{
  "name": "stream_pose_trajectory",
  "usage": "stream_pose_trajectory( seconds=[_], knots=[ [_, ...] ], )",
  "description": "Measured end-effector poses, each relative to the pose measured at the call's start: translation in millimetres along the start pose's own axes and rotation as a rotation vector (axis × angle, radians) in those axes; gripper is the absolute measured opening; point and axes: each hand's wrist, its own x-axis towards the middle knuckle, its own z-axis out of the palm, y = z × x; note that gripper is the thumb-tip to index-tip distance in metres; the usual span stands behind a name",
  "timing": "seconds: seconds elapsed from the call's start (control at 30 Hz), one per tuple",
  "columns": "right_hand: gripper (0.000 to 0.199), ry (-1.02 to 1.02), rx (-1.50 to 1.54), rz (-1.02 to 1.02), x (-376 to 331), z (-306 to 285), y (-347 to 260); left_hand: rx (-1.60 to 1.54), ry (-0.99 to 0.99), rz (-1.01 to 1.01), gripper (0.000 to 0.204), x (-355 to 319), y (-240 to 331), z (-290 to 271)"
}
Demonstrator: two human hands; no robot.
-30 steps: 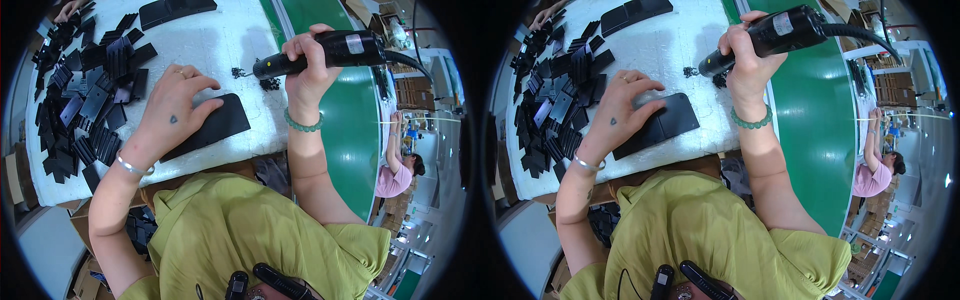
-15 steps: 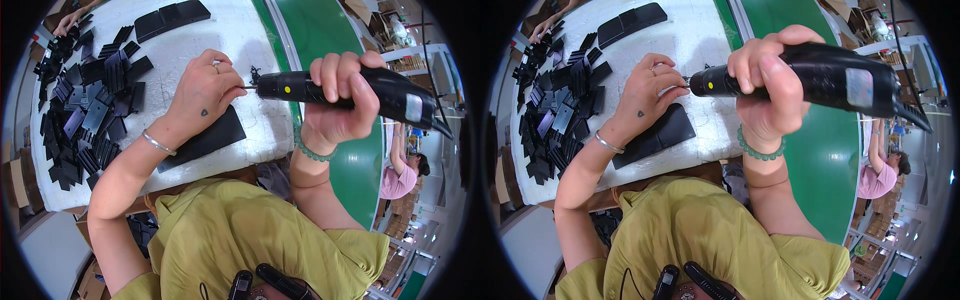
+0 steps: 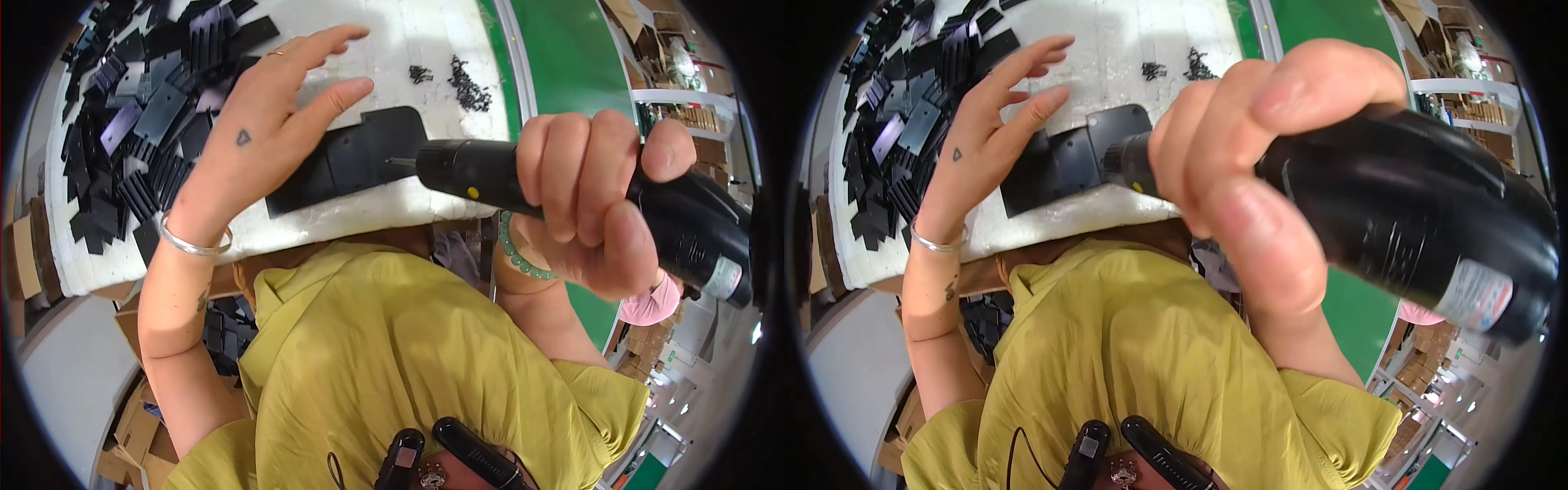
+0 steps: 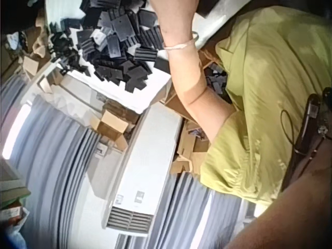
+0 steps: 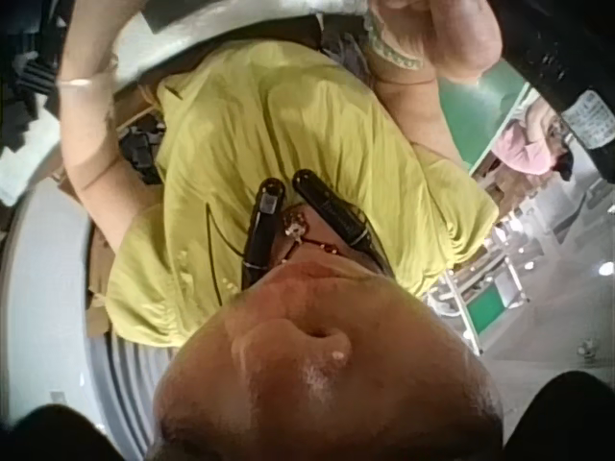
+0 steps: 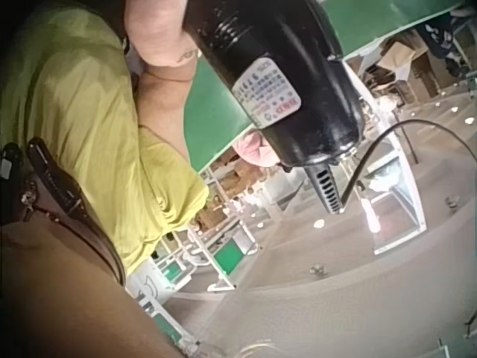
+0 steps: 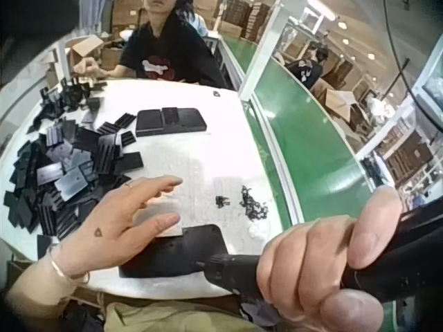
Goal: The person assembles plastic components by fitting plastic pieces together and fastening them with screws using an electric screwdriver, then places the assembled parts onto a conveyor belt.
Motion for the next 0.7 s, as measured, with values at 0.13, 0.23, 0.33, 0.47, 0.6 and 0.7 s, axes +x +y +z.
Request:
stream_pose_trajectory(
  seconds=[0.13,0.23,0.33,0.47,0.6,0.7],
  knots=[
    [0.036,-0.203,0.046,0.119,-4,6,3,0.276,-0.157,-0.155,0.046,-24,0,5],
    [0.035,-0.096,-0.031,0.124,-7,17,10,0.278,-0.157,-0.123,0.046,-31,-11,13],
    [0.036,0.05,-0.053,0.134,-12,29,16,0.238,-0.198,-0.153,0.044,-32,-9,13],
    [0.032,-0.059,-0.078,0.135,-8,31,16,0.261,-0.216,-0.194,0.043,-33,-7,14],
    [0.026,-0.039,-0.129,0.211,-4,43,15,0.239,-0.161,-0.155,0.041,-40,-12,17],
    [0.027,-0.111,-0.164,0.208,-2,43,17,0.235,-0.186,-0.18,0.04,-39,-10,16]
  ],
)
